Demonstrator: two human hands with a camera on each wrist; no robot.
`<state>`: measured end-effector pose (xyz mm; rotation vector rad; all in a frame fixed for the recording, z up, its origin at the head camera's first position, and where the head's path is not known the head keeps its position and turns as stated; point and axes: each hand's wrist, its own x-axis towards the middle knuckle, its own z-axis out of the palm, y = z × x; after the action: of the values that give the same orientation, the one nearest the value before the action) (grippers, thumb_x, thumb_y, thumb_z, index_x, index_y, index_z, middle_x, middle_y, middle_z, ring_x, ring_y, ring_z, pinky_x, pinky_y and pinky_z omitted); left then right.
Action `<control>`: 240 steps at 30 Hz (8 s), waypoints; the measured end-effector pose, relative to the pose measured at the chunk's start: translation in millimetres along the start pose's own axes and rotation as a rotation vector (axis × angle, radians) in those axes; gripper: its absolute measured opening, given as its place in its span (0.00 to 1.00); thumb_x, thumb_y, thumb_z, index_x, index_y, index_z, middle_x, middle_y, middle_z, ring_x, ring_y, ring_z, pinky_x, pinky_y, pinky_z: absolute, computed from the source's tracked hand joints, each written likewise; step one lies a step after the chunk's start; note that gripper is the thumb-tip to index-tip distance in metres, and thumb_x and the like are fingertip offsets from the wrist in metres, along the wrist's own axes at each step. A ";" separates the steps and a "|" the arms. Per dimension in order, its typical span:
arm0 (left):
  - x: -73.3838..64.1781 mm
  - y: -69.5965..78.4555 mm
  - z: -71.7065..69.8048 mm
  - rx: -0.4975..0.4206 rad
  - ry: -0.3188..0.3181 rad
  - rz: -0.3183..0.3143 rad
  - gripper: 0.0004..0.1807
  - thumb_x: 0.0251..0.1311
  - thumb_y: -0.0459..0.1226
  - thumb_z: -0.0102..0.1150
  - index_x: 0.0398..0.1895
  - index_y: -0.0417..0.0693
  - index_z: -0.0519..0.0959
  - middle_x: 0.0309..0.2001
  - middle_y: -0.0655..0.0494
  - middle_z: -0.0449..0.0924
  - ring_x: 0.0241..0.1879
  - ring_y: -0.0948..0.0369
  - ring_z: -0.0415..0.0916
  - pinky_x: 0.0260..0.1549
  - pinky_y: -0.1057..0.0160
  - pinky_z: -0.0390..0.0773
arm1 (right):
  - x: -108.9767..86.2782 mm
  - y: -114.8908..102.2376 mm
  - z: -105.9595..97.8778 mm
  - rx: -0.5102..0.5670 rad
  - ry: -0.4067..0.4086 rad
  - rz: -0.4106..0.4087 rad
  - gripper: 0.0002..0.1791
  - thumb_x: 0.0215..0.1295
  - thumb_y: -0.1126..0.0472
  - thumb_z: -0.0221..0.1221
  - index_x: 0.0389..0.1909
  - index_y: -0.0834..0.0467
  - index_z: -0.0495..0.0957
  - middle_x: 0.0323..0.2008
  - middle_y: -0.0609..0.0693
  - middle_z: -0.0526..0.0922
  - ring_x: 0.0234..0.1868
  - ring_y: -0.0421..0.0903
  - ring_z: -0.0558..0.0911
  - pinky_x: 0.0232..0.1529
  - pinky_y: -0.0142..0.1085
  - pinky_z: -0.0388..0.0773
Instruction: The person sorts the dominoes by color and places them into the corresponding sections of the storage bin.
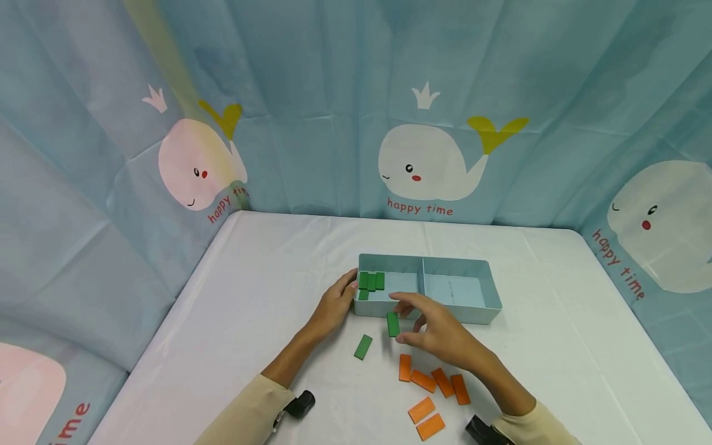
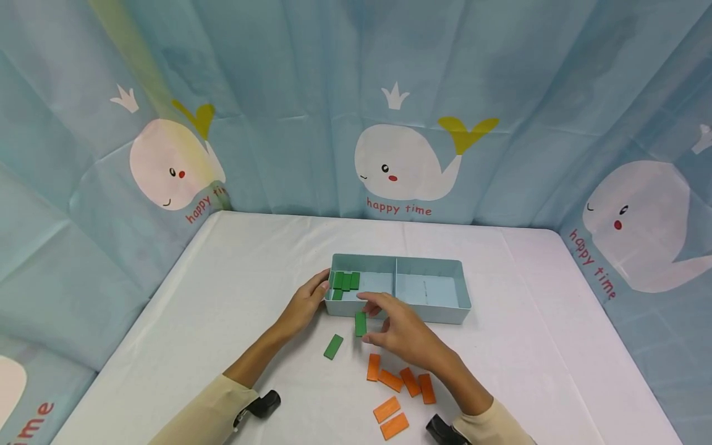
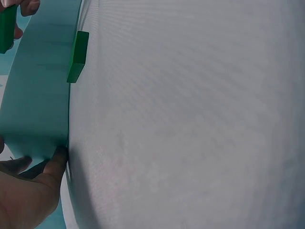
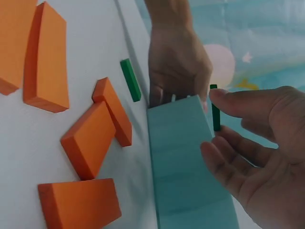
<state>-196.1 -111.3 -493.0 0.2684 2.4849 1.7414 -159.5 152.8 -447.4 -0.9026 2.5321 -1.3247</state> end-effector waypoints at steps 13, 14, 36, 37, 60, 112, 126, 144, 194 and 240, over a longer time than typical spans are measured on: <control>0.8 -1.3 0.8 -0.011 0.000 0.005 0.32 0.87 0.47 0.41 0.84 0.40 0.57 0.82 0.44 0.60 0.83 0.46 0.51 0.81 0.42 0.53 | 8.0 -3.1 -2.3 -0.003 0.130 -0.013 0.41 0.60 0.66 0.77 0.75 0.54 0.72 0.56 0.47 0.84 0.57 0.57 0.83 0.51 0.37 0.87; 0.9 -1.8 0.8 -0.013 0.000 0.007 0.32 0.87 0.47 0.41 0.84 0.40 0.57 0.82 0.44 0.60 0.83 0.46 0.51 0.81 0.41 0.53 | 9.4 -2.7 -2.4 -0.002 0.141 -0.014 0.41 0.60 0.67 0.77 0.75 0.54 0.72 0.56 0.48 0.84 0.57 0.57 0.83 0.51 0.37 0.87; 1.1 -2.0 0.2 -0.016 0.009 0.006 0.31 0.87 0.46 0.41 0.84 0.39 0.57 0.82 0.44 0.60 0.83 0.45 0.52 0.81 0.42 0.54 | 46.1 7.1 -1.5 0.056 0.218 -0.024 0.40 0.61 0.69 0.76 0.74 0.58 0.73 0.57 0.58 0.83 0.57 0.60 0.84 0.56 0.42 0.86; 1.3 -2.2 0.1 -0.014 0.009 0.006 0.31 0.87 0.46 0.41 0.84 0.39 0.57 0.82 0.44 0.60 0.83 0.45 0.52 0.81 0.42 0.53 | 47.9 7.1 -1.5 0.058 0.216 -0.017 0.40 0.61 0.69 0.76 0.74 0.58 0.73 0.57 0.58 0.83 0.57 0.59 0.84 0.56 0.42 0.86; 1.1 -0.3 -0.6 0.006 -0.009 -0.006 0.32 0.87 0.48 0.40 0.85 0.42 0.57 0.82 0.46 0.60 0.83 0.48 0.53 0.81 0.43 0.55 | 73.0 12.8 -0.5 0.039 0.125 0.127 0.39 0.61 0.70 0.75 0.74 0.59 0.74 0.58 0.59 0.84 0.52 0.52 0.88 0.48 0.41 0.89; -1.2 1.4 -0.7 0.007 -0.013 -0.010 0.33 0.87 0.48 0.39 0.85 0.41 0.56 0.82 0.44 0.60 0.83 0.46 0.53 0.81 0.42 0.55 | 96.1 19.6 5.1 -0.007 -0.038 0.201 0.33 0.62 0.72 0.73 0.69 0.64 0.76 0.50 0.60 0.86 0.43 0.45 0.88 0.44 0.41 0.88; -0.4 -0.3 -0.2 0.005 -0.013 -0.010 0.32 0.87 0.48 0.39 0.85 0.42 0.57 0.82 0.45 0.60 0.83 0.47 0.53 0.81 0.42 0.55 | 85.5 19.2 4.1 0.080 0.064 0.126 0.36 0.63 0.68 0.75 0.72 0.58 0.76 0.55 0.60 0.85 0.52 0.50 0.88 0.46 0.40 0.87; 0.8 -1.6 -0.5 0.004 0.003 -0.005 0.31 0.87 0.47 0.40 0.84 0.43 0.58 0.82 0.46 0.62 0.83 0.48 0.54 0.81 0.44 0.56 | 63.7 13.6 3.9 0.221 0.152 0.007 0.36 0.65 0.66 0.74 0.74 0.62 0.72 0.55 0.65 0.83 0.51 0.53 0.87 0.49 0.35 0.87; 0.3 0.2 0.6 0.038 0.026 -0.020 0.31 0.86 0.49 0.41 0.84 0.44 0.61 0.81 0.46 0.63 0.82 0.47 0.55 0.80 0.42 0.57 | 22.3 9.1 31.6 0.278 -0.107 0.023 0.33 0.65 0.68 0.73 0.72 0.61 0.75 0.55 0.61 0.84 0.46 0.48 0.88 0.44 0.36 0.88; 0.5 2.0 -0.2 -0.002 0.012 -0.027 0.32 0.86 0.50 0.40 0.84 0.46 0.59 0.82 0.49 0.62 0.83 0.49 0.54 0.81 0.43 0.54 | 44.8 11.0 56.0 0.175 -0.265 0.057 0.37 0.60 0.68 0.77 0.70 0.60 0.76 0.58 0.55 0.84 0.54 0.49 0.85 0.51 0.32 0.86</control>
<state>-196.4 -110.8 -491.0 0.2237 2.4830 1.7410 -178.9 92.8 -483.3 -0.8968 2.1899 -1.2901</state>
